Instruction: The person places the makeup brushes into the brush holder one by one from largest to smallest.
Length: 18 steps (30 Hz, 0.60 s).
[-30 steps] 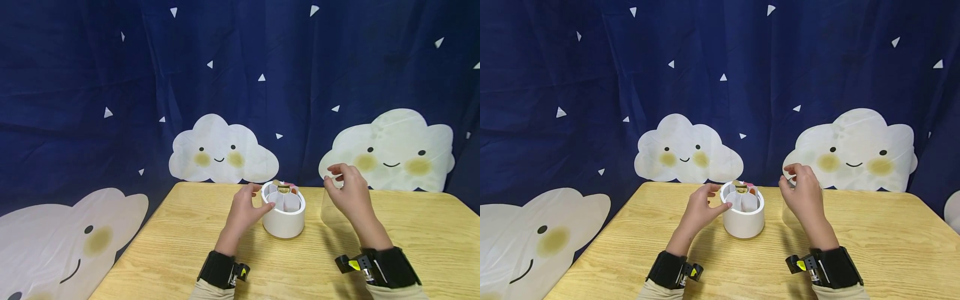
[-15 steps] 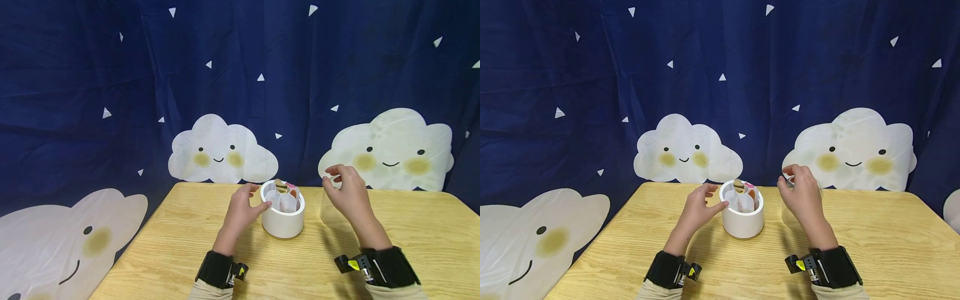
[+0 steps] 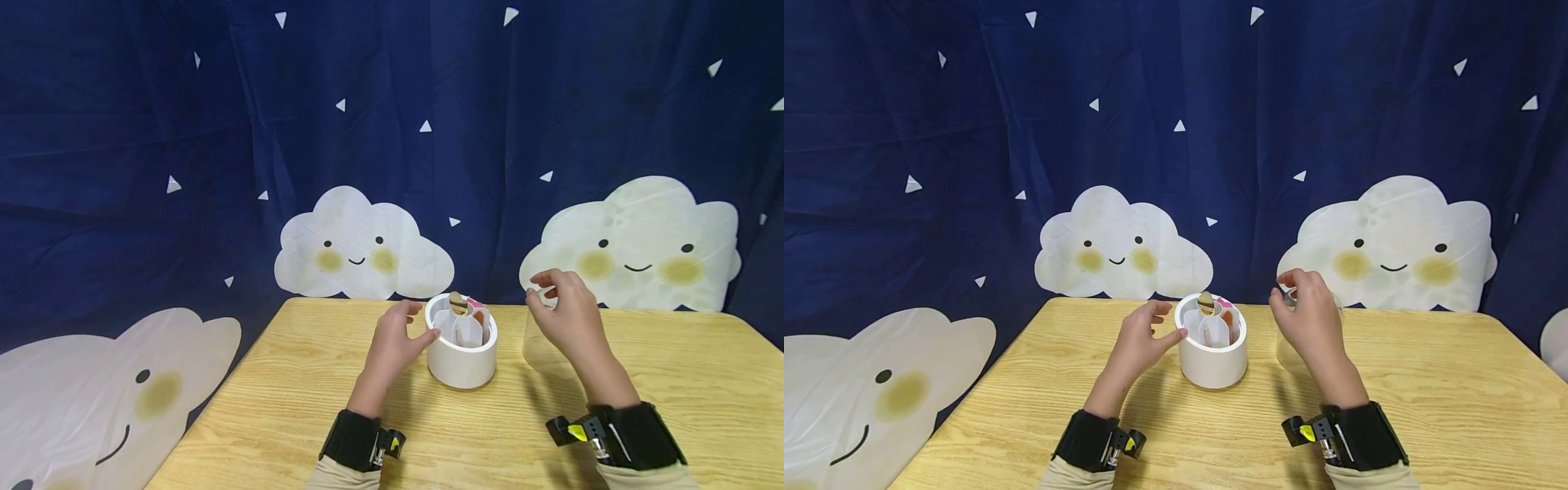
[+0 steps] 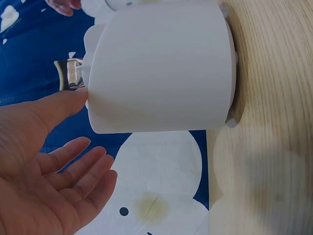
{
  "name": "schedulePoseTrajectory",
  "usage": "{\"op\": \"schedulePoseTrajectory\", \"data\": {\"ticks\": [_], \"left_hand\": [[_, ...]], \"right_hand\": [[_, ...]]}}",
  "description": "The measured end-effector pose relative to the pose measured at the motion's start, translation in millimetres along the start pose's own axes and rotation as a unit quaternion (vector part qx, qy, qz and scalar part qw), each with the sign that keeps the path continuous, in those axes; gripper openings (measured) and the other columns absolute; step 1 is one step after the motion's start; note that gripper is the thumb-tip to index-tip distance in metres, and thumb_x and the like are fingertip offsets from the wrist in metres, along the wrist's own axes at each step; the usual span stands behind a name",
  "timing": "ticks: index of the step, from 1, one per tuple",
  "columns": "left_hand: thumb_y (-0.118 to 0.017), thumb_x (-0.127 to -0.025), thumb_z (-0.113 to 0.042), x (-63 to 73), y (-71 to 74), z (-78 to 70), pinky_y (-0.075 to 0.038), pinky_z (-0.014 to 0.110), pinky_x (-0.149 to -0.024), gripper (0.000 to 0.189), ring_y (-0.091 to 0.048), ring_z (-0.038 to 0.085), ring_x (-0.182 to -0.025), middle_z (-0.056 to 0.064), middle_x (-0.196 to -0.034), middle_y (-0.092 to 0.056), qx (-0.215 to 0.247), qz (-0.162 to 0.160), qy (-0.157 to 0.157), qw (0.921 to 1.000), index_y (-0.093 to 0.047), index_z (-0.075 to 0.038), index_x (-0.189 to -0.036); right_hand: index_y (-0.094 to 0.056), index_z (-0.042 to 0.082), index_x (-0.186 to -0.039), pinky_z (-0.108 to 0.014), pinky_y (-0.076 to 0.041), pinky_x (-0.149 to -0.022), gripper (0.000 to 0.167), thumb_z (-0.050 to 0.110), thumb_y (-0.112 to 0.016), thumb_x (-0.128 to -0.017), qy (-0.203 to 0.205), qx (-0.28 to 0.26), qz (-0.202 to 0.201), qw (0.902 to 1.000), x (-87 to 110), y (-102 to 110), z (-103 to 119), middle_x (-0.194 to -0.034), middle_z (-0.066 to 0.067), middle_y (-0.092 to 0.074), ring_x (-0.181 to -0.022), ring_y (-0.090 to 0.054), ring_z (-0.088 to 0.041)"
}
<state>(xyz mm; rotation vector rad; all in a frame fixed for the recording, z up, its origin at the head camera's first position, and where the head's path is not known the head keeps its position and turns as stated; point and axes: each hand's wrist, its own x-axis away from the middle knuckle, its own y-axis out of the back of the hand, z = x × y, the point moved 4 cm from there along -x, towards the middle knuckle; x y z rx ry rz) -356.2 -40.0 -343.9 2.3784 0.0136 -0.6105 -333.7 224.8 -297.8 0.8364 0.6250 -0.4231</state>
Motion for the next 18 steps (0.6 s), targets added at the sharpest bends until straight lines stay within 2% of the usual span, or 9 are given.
{"op": "schedulePoseTrajectory", "data": {"ticks": [5,10,13,18], "left_hand": [[-0.082,-0.087,-0.022,-0.4,-0.7,1.2,-0.055,0.043,-0.091,0.049,-0.065,0.032,-0.109,0.015,-0.124,-0.066,-0.005,-0.002,0.008,1.0000,-0.063,0.001,-0.126],[-0.082,-0.087,-0.022,-1.1,-0.2,0.3,-0.056,0.042,-0.089,0.044,-0.067,0.031,-0.104,0.014,-0.116,-0.069,-0.006,-0.003,0.002,1.0000,-0.065,0.000,-0.121],[-0.082,-0.087,-0.020,-1.7,-0.4,-0.4,-0.056,0.041,-0.088,0.038,-0.068,0.029,-0.100,0.013,-0.110,-0.070,-0.012,-0.002,-0.006,0.9999,-0.067,-0.001,-0.116],[-0.081,-0.088,-0.019,-2.1,-0.6,-0.6,-0.057,0.040,-0.086,0.031,-0.070,0.028,-0.097,0.011,-0.106,-0.071,-0.017,0.001,-0.005,0.9999,-0.069,-0.003,-0.112]], "right_hand": [[-0.068,-0.004,-0.106,-0.049,-0.047,-0.074,0.021,0.009,-0.063,-0.090,0.001,0.002,0.003,1.0000,-1.0,0.3,-3.1,-0.104,-0.026,-0.063,-0.090,-0.061,-0.039],[-0.064,-0.007,-0.115,-0.062,-0.041,-0.083,0.030,0.010,-0.062,-0.090,-0.018,0.033,0.014,0.9992,-0.5,2.3,-11.2,-0.115,-0.033,-0.060,-0.104,-0.052,-0.051],[-0.059,-0.007,-0.124,-0.069,-0.038,-0.085,0.040,0.015,-0.061,-0.091,-0.047,0.065,0.046,0.9957,0.6,1.5,-18.1,-0.127,-0.036,-0.054,-0.114,-0.044,-0.060],[-0.044,-0.007,-0.141,-0.076,-0.033,-0.089,0.060,0.023,-0.063,-0.093,-0.089,0.103,0.138,0.9811,4.4,-4.5,-30.9,-0.143,-0.041,-0.035,-0.126,-0.032,-0.066]]}}
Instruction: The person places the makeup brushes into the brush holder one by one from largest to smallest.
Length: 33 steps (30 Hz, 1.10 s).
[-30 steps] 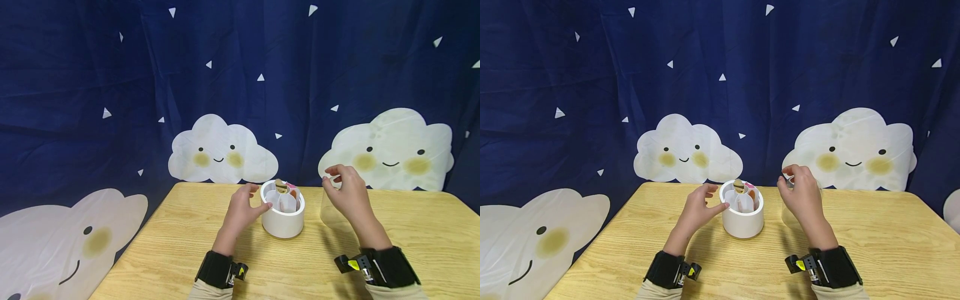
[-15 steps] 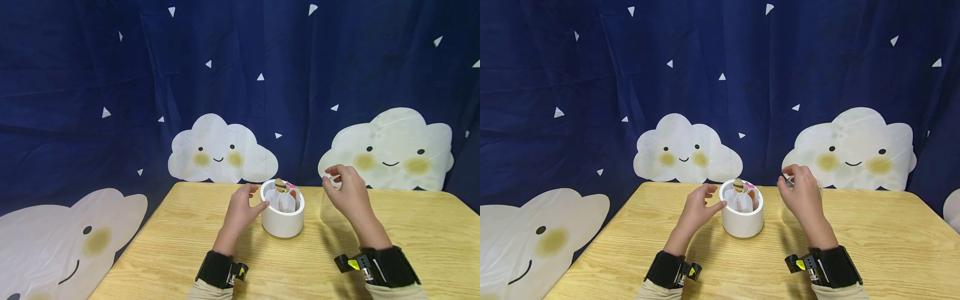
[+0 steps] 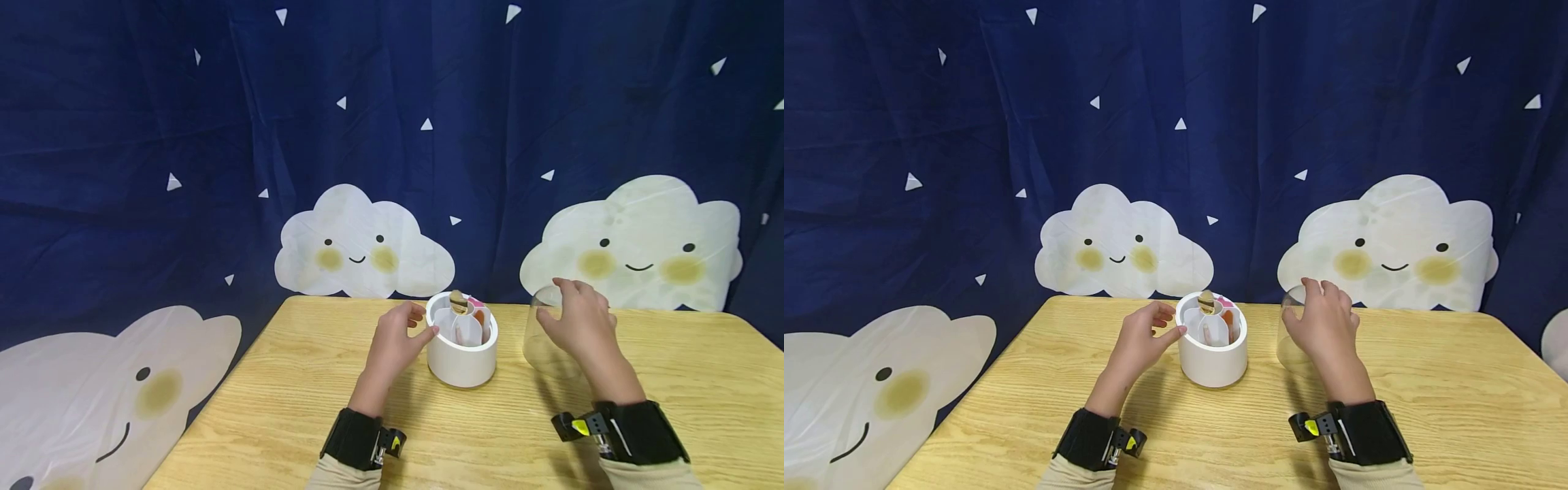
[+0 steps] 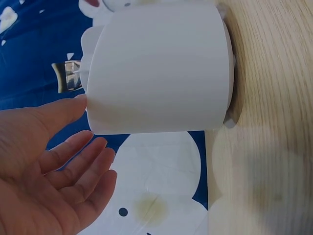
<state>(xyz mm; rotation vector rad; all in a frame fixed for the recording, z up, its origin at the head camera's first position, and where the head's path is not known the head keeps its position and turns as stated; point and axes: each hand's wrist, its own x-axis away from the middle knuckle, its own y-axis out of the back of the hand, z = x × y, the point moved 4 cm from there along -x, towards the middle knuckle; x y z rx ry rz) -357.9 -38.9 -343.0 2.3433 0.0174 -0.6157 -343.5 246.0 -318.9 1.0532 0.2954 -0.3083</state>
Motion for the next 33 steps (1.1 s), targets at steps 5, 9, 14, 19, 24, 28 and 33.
{"op": "schedulePoseTrajectory", "data": {"ticks": [5,9,14,19,24,28,33], "left_hand": [[-0.080,-0.089,-0.019,0.1,0.0,0.8,-0.056,0.039,-0.085,0.028,-0.069,0.027,-0.097,0.010,-0.106,-0.072,-0.017,-0.008,0.002,0.9998,-0.070,-0.003,-0.110],[-0.078,-0.090,-0.021,-0.2,-0.1,2.3,-0.057,0.039,-0.083,0.027,-0.070,0.026,-0.096,0.010,-0.107,-0.073,-0.034,-0.020,0.006,0.9992,-0.071,-0.004,-0.110],[-0.078,-0.090,-0.023,1.0,0.9,2.5,-0.057,0.038,-0.081,0.031,-0.070,0.026,-0.096,0.011,-0.109,-0.073,-0.036,-0.030,0.004,0.9989,-0.071,-0.004,-0.113],[-0.077,-0.089,-0.022,1.2,1.2,-0.3,-0.056,0.038,-0.083,0.034,-0.069,0.026,-0.097,0.012,-0.109,-0.071,-0.024,-0.032,-0.007,0.9992,-0.069,-0.004,-0.116],[-0.082,-0.084,-0.034,1.7,-2.8,-3.3,-0.056,0.038,-0.087,0.048,-0.068,0.029,-0.102,0.011,-0.114,-0.071,0.009,-0.013,0.008,0.9999,-0.066,-0.006,-0.121],[-0.085,-0.080,-0.040,3.0,-5.8,-4.4,-0.056,0.039,-0.086,0.058,-0.068,0.031,-0.105,0.011,-0.118,-0.070,0.008,-0.004,0.016,0.9998,-0.064,-0.006,-0.122],[-0.086,-0.080,-0.039,3.6,-6.9,-4.5,-0.056,0.040,-0.086,0.059,-0.067,0.031,-0.106,0.010,-0.119,-0.069,-0.006,-0.002,0.016,0.9998,-0.063,-0.007,-0.124]], "right_hand": [[-0.038,-0.006,-0.146,-0.079,-0.030,-0.091,0.067,0.026,-0.064,-0.093,-0.012,0.009,0.037,0.9992,0.4,-4.9,-5.4,-0.148,-0.043,-0.024,-0.132,-0.024,-0.066],[-0.038,-0.005,-0.146,-0.078,-0.030,-0.090,0.067,0.026,-0.065,-0.093,-0.016,0.010,0.036,0.9992,0.5,-5.4,-6.9,-0.148,-0.043,-0.024,-0.131,-0.025,-0.067],[-0.038,-0.004,-0.145,-0.076,-0.030,-0.089,0.068,0.026,-0.066,-0.092,-0.020,0.005,0.036,0.9992,1.1,-5.5,-7.5,-0.146,-0.043,-0.024,-0.127,-0.026,-0.068],[-0.038,-0.006,-0.143,-0.074,-0.031,-0.085,0.071,0.026,-0.070,-0.088,-0.026,0.000,0.024,0.9994,1.2,-5.8,-7.8,-0.141,-0.045,-0.024,-0.122,-0.030,-0.068],[-0.031,-0.004,-0.145,-0.074,-0.034,-0.079,0.083,0.029,-0.077,-0.083,-0.060,-0.002,0.033,0.9976,1.4,-6.9,-10.9,-0.136,-0.049,-0.020,-0.115,-0.033,-0.070],[-0.023,-0.001,-0.150,-0.077,-0.035,-0.078,0.093,0.030,-0.078,-0.083,-0.090,-0.007,0.056,0.9944,2.9,-7.6,-14.2,-0.134,-0.050,-0.021,-0.112,-0.036,-0.071],[-0.023,-0.001,-0.151,-0.078,-0.034,-0.077,0.095,0.033,-0.079,-0.082,-0.095,-0.006,0.051,0.9942,3.2,-7.6,-15.6,-0.132,-0.050,-0.028,-0.108,-0.039,-0.072]]}}
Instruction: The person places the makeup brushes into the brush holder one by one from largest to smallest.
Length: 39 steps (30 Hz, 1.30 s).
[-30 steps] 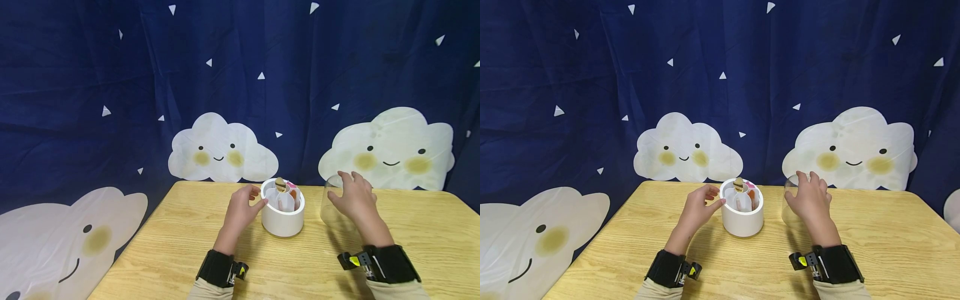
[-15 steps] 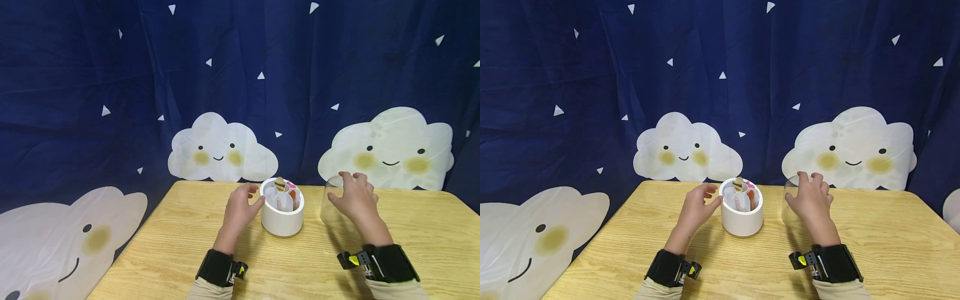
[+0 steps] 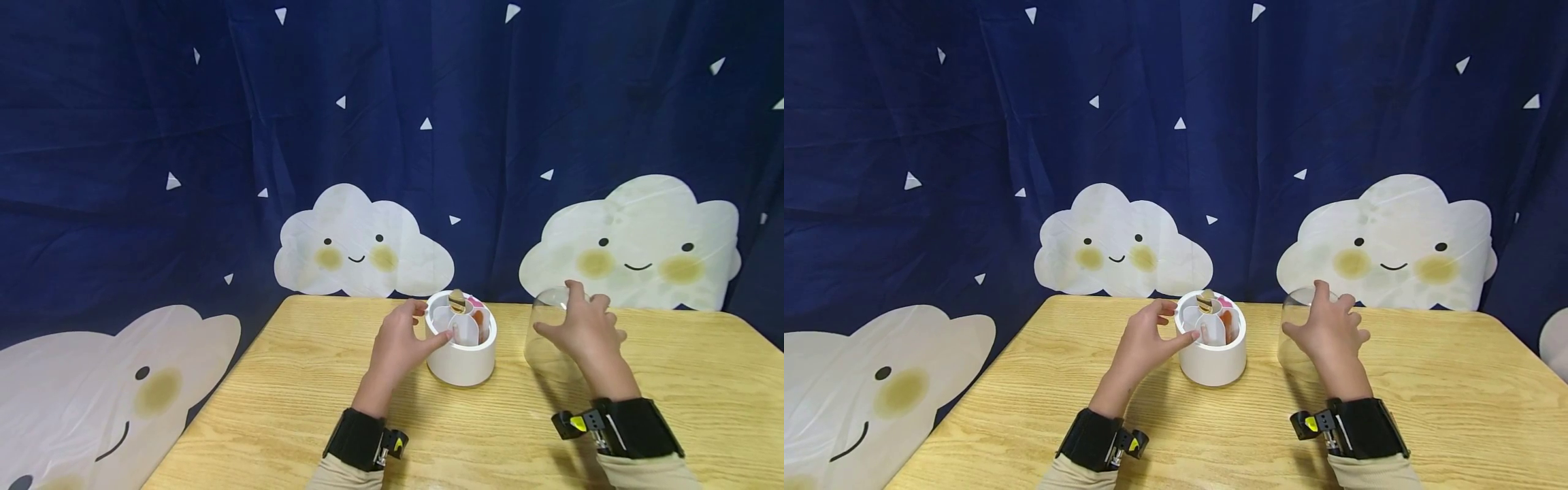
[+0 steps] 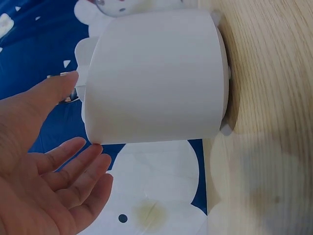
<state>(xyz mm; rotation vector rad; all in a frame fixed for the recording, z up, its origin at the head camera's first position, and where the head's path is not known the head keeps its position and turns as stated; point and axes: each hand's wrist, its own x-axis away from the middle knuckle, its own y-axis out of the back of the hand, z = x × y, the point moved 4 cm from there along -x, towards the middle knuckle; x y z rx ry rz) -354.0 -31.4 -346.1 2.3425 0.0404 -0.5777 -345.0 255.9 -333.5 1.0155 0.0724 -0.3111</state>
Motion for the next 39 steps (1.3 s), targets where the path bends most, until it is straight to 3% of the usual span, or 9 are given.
{"op": "schedulePoseTrajectory", "data": {"ticks": [5,9,14,17,21,24,28,34,39], "left_hand": [[-0.087,-0.080,-0.034,0.5,0.9,1.4,-0.055,0.041,-0.085,0.056,-0.068,0.032,-0.103,0.010,-0.118,-0.070,-0.004,0.002,-0.012,0.9999,-0.064,-0.006,-0.123],[-0.086,-0.081,-0.032,0.0,1.0,1.9,-0.055,0.041,-0.086,0.054,-0.068,0.032,-0.103,0.011,-0.118,-0.070,-0.009,0.005,-0.019,0.9998,-0.064,-0.006,-0.122],[-0.086,-0.081,-0.032,-0.7,0.4,1.9,-0.055,0.041,-0.087,0.054,-0.068,0.028,-0.104,0.010,-0.119,-0.070,-0.018,0.012,-0.015,0.9997,-0.063,-0.006,-0.123],[-0.085,-0.082,-0.032,-0.5,0.3,1.5,-0.055,0.041,-0.087,0.053,-0.068,0.028,-0.104,0.010,-0.120,-0.069,-0.019,0.016,-0.015,0.9996,-0.063,-0.006,-0.123],[-0.085,-0.083,-0.031,0.5,0.4,1.5,-0.055,0.040,-0.087,0.052,-0.068,0.028,-0.104,0.010,-0.120,-0.069,-0.021,0.020,-0.016,0.9995,-0.063,-0.006,-0.123],[-0.085,-0.083,-0.030,1.0,1.0,1.5,-0.055,0.041,-0.086,0.051,-0.068,0.029,-0.104,0.010,-0.120,-0.070,-0.020,0.019,-0.017,0.9995,-0.063,-0.005,-0.122],[-0.085,-0.083,-0.029,0.7,1.4,0.4,-0.055,0.043,-0.086,0.051,-0.068,0.030,-0.104,0.011,-0.120,-0.070,-0.016,0.015,-0.023,0.9995,-0.063,-0.005,-0.122],[-0.085,-0.082,-0.028,0.6,1.1,0.9,-0.055,0.044,-0.087,0.052,-0.068,0.032,-0.105,0.014,-0.121,-0.069,-0.015,0.017,-0.028,0.9994,-0.063,-0.003,-0.122],[-0.085,-0.083,-0.028,-0.1,0.7,1.8,-0.056,0.043,-0.087,0.052,-0.068,0.031,-0.104,0.013,-0.121,-0.069,-0.016,0.018,-0.031,0.9992,-0.063,-0.004,-0.123]], "right_hand": [[-0.030,0.003,-0.151,-0.076,-0.034,-0.076,0.095,0.038,-0.081,-0.079,0.012,-0.009,-0.037,0.9992,-1.2,1.8,5.9,-0.133,-0.047,-0.030,-0.109,-0.038,-0.070],[-0.036,0.005,-0.151,-0.073,-0.036,-0.078,0.095,0.037,-0.085,-0.075,0.046,-0.045,-0.126,0.9899,2.9,14.5,21.3,-0.137,-0.042,-0.033,-0.117,-0.036,-0.064],[-0.042,0.012,-0.152,-0.066,-0.039,-0.092,0.095,0.025,-0.089,-0.070,0.111,-0.140,-0.251,0.9512,14.3,36.1,42.7,-0.141,-0.033,-0.037,-0.128,-0.037,-0.051],[-0.042,0.020,-0.154,-0.042,-0.046,-0.094,0.096,0.023,-0.090,-0.071,0.137,-0.199,-0.287,0.9270,21.2,43.6,51.5,-0.144,-0.025,-0.040,-0.125,-0.045,-0.039],[-0.038,0.028,-0.156,-0.013,-0.043,-0.084,0.096,0.017,-0.089,-0.075,0.166,-0.263,-0.285,0.9067,29.8,48.1,62.6,-0.149,-0.011,-0.044,-0.119,-0.052,-0.028],[-0.034,0.029,-0.157,-0.014,-0.044,-0.087,0.098,0.013,-0.087,-0.076,0.187,-0.291,-0.261,0.9012,35.6,48.0,71.5,-0.151,-0.003,-0.045,-0.122,-0.052,-0.026],[-0.036,0.027,-0.157,-0.014,-0.043,-0.088,0.097,0.012,-0.087,-0.076,0.215,-0.292,-0.234,0.9023,40.1,43.0,81.1,-0.152,-0.002,-0.046,-0.122,-0.053,-0.027],[-0.037,0.019,-0.157,-0.010,-0.041,-0.087,0.097,0.013,-0.089,-0.075,0.255,-0.254,-0.219,0.9068,41.1,28.8,89.2,-0.150,-0.013,-0.046,-0.121,-0.055,-0.034],[-0.038,0.021,-0.157,-0.017,-0.041,-0.086,0.097,0.016,-0.090,-0.075,0.268,-0.235,-0.209,0.9104,41.2,22.2,92.5,-0.149,-0.015,-0.047,-0.119,-0.054,-0.034]]}}
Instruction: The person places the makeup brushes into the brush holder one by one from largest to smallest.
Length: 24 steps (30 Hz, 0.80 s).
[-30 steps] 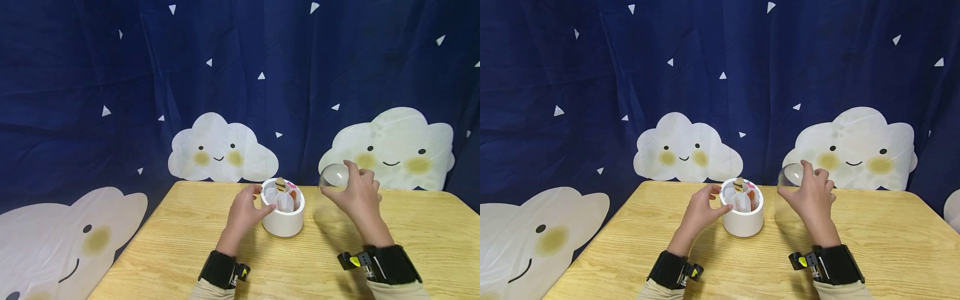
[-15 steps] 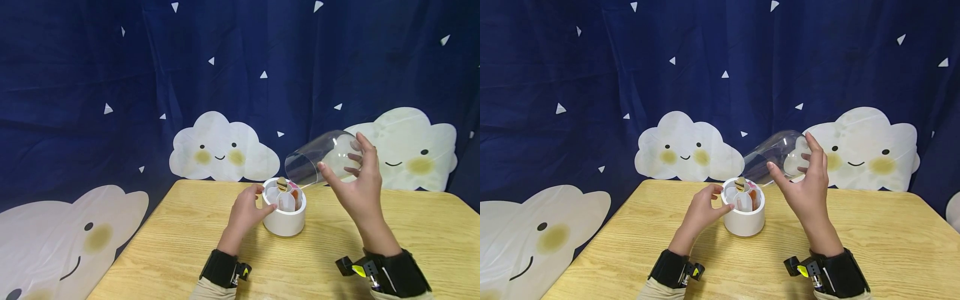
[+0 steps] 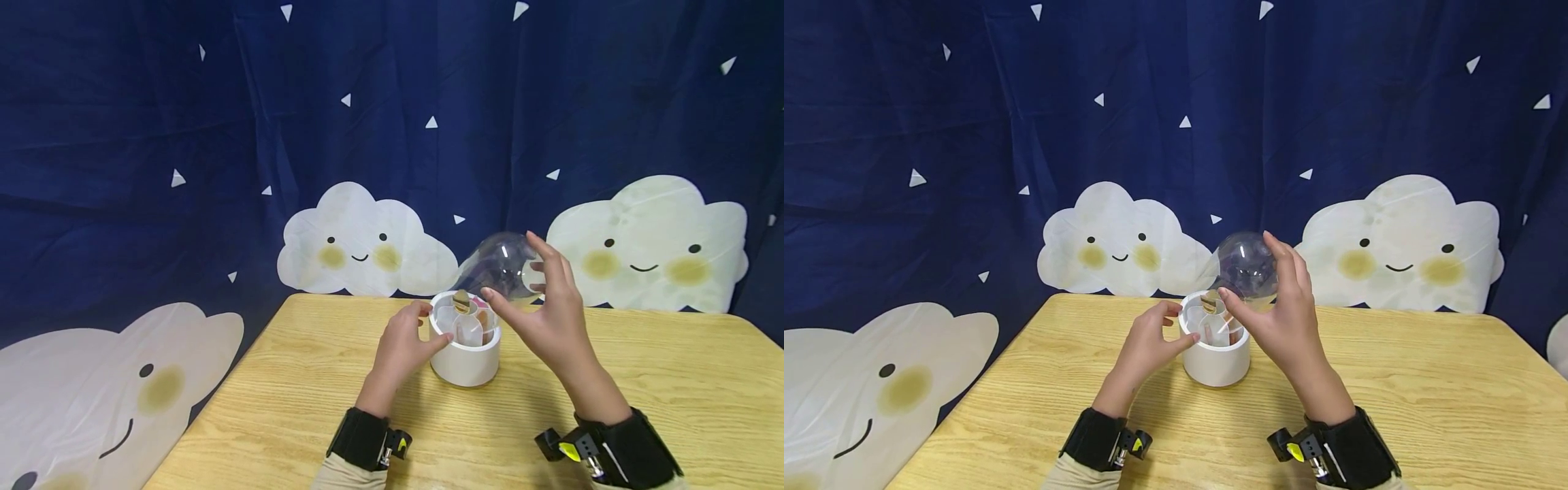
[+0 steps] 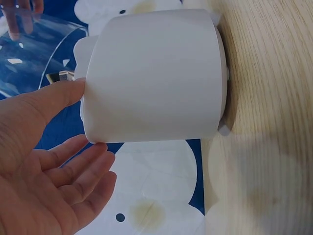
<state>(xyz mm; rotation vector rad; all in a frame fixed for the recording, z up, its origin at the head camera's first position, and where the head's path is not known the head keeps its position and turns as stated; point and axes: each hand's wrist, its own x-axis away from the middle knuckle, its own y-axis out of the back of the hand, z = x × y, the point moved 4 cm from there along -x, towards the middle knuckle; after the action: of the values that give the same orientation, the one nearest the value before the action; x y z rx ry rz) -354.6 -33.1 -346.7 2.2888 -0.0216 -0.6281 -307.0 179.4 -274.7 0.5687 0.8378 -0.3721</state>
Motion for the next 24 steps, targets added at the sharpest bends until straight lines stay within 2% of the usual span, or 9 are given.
{"op": "schedulePoseTrajectory", "data": {"ticks": [8,18,24], "left_hand": [[-0.080,-0.087,-0.024,-0.6,-0.8,2.2,-0.056,0.042,-0.090,0.047,-0.068,0.030,-0.108,0.014,-0.123,-0.069,-0.003,0.009,-0.007,0.9999,-0.062,-0.003,-0.125],[-0.075,-0.091,-0.020,-0.4,-0.7,2.8,-0.054,0.045,-0.095,0.045,-0.067,0.032,-0.113,0.016,-0.129,-0.066,0.005,0.020,-0.018,0.9996,-0.059,-0.001,-0.129],[-0.074,-0.091,-0.019,-0.6,-1.5,3.4,-0.054,0.044,-0.097,0.045,-0.066,0.032,-0.115,0.016,-0.130,-0.066,0.010,0.025,-0.022,0.9994,-0.059,-0.002,-0.129]], "right_hand": [[-0.039,0.018,-0.156,-0.026,-0.044,-0.085,0.096,0.018,-0.090,-0.075,0.005,0.013,0.012,0.9998,2.3,-6.8,-1.9,-0.148,-0.016,-0.047,-0.119,-0.050,-0.031],[-0.040,0.017,-0.155,-0.054,-0.047,-0.088,0.095,0.017,-0.091,-0.074,0.003,0.003,0.018,0.9998,4.8,-14.4,-6.0,-0.151,-0.017,-0.044,-0.131,-0.047,-0.035],[-0.040,0.016,-0.154,-0.065,-0.044,-0.100,0.094,0.018,-0.091,-0.075,0.001,0.009,0.024,0.9997,5.7,-18.0,-10.2,-0.151,-0.019,-0.044,-0.134,-0.046,-0.039]]}}
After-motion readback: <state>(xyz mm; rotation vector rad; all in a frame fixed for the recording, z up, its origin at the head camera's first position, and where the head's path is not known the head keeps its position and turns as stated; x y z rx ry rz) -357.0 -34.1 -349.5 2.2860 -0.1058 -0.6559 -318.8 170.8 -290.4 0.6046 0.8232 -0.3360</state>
